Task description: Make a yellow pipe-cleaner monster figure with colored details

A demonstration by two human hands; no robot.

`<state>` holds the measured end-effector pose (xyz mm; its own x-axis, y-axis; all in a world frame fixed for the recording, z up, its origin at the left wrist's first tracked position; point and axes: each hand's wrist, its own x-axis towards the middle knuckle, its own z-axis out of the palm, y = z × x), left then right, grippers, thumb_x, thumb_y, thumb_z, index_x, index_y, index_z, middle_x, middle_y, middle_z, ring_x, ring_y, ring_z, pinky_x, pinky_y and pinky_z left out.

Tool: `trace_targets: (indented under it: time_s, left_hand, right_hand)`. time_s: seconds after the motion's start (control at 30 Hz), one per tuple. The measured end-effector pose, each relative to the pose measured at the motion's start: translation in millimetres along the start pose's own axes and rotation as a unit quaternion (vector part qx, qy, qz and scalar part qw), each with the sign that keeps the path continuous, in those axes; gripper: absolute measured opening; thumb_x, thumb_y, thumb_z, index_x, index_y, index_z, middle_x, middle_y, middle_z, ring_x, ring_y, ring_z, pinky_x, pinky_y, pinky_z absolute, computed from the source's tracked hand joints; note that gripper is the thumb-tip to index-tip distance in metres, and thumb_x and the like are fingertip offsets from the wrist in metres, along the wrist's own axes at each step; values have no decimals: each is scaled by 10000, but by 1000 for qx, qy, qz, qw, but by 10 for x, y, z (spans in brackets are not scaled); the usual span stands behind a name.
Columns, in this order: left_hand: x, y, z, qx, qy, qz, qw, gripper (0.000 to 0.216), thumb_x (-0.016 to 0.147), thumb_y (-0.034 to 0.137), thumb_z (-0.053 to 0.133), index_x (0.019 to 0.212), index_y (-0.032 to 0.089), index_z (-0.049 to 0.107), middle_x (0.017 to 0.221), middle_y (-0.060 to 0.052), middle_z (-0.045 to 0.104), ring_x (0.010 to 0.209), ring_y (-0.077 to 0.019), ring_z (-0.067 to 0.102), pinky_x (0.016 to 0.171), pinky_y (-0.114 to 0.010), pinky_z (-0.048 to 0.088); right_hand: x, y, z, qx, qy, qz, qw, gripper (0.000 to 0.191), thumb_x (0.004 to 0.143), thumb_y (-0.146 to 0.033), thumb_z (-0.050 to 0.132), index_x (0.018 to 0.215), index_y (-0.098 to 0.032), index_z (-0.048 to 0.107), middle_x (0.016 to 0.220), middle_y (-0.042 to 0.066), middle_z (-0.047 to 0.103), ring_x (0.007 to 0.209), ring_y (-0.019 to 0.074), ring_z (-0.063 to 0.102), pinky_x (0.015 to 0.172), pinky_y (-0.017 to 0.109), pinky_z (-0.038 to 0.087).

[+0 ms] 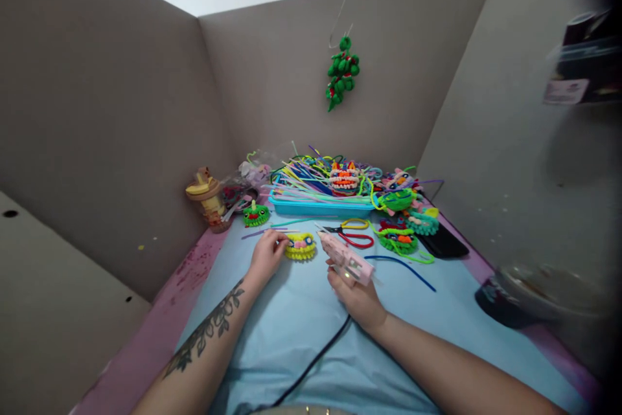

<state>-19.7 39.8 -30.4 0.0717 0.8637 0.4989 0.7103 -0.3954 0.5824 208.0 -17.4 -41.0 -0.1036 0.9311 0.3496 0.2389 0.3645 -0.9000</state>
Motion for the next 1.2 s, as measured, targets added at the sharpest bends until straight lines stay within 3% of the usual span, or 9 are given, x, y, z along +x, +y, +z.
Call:
trace_targets:
  time_s: [0.3,0.7,0.93,1.2]
  left_hand:
    - [13,15,22,7,-13,8,1000,102,798,186,511,758,175,604,775,-30,568,727,-153,522,659,-262,410]
    - [5,19,29,5,-6,15,1000,96,773,195,536,712,184,609,720,-21,576,695,-152,517,647,-263,408]
    - [18,10,-22,-38,49,-47,997,129,769,250,516,705,173,597,726,-17,591,591,-120,491,566,-238,392]
    - [24,-2,91,-7,29,-91,995,107,714,276,563,758,180,550,688,19,557,573,-112,465,556,-229,361]
  right_hand:
    - [20,-49,16,1,-4,1,1000,225,766,-369,555,907,-228,660,927,60,691,927,235,622,880,385,482]
    - [26,-107,11,6,-5,-8,1000,273,761,-334,556,992,-220,646,948,61,685,917,228,623,886,386,481]
    - [35,-90,25,22,-17,-2,1000,247,765,-306,560,982,-220,643,959,56,678,933,216,617,893,368,479]
    - [39,-133,27,41,-33,0,999,337,760,-289,568,1092,-235,599,1045,50,660,973,214,605,915,365,471]
